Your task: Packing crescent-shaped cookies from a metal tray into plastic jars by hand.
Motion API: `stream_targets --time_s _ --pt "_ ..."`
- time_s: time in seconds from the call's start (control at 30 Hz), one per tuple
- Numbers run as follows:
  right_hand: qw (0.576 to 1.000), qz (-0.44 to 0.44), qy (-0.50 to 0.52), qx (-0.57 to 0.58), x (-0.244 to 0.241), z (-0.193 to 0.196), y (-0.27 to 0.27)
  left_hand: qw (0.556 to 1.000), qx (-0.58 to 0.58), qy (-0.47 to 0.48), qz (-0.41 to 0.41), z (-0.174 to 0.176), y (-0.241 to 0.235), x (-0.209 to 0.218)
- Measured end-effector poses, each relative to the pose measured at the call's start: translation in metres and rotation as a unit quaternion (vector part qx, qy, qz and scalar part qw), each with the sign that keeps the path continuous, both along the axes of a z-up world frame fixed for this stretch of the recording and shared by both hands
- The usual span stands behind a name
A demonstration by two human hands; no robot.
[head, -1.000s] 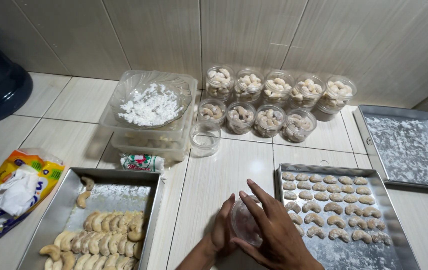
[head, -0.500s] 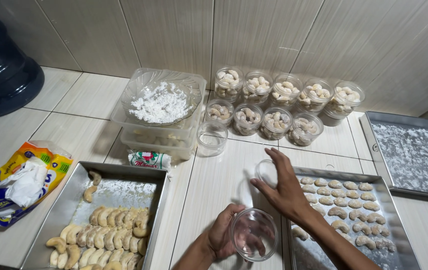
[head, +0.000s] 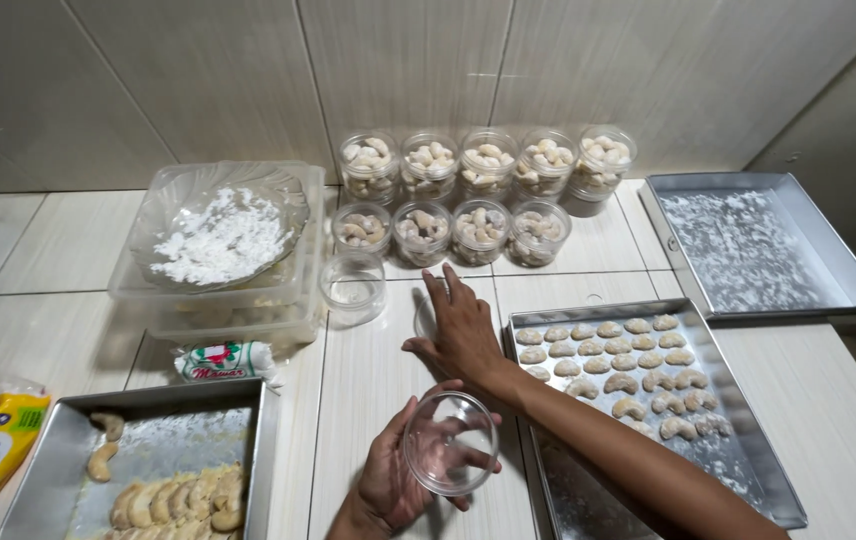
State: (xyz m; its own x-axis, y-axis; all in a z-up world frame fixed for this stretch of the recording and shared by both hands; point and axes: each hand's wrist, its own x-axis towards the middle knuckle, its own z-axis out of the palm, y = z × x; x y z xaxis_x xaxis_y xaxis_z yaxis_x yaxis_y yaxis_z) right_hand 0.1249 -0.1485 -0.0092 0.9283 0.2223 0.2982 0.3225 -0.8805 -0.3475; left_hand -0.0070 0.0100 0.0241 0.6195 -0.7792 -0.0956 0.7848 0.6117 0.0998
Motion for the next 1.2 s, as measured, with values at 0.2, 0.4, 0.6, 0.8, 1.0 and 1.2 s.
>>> stream_targets --time_s 0.2,0.4,0.6,0.8,1.0,1.2 --pt "0.996 0.021 0.086 0.018 0.002 0.014 -0.008 0.998 0.037 -0.033 0.044 -0.002 -0.001 0.001" --pt "0.983 0.003 0.121 0.139 -0.034 0.097 -0.062 0.996 0.04 -0.029 0.069 -0.009 -0.002 -0.002" --pt "0.974 -0.033 0.146 0.171 -0.128 0.131 -0.131 0.995 0.048 -0.056 0.071 -0.004 -0.015 -0.005" --pt "0.956 -0.099 0.272 0.051 -0.202 0.086 -0.164 0.989 0.093 -0.083 0.073 0.008 -0.037 0.012" --pt "0.961 -0.139 0.216 0.1 -0.228 0.049 -0.156 0.989 0.043 -0.098 0.1 -0.011 -0.041 0.034" --pt "0.985 -0.114 0.125 0.036 -0.22 0.043 -0.138 0.987 0.04 -0.124 0.098 -0.023 -0.037 0.031"
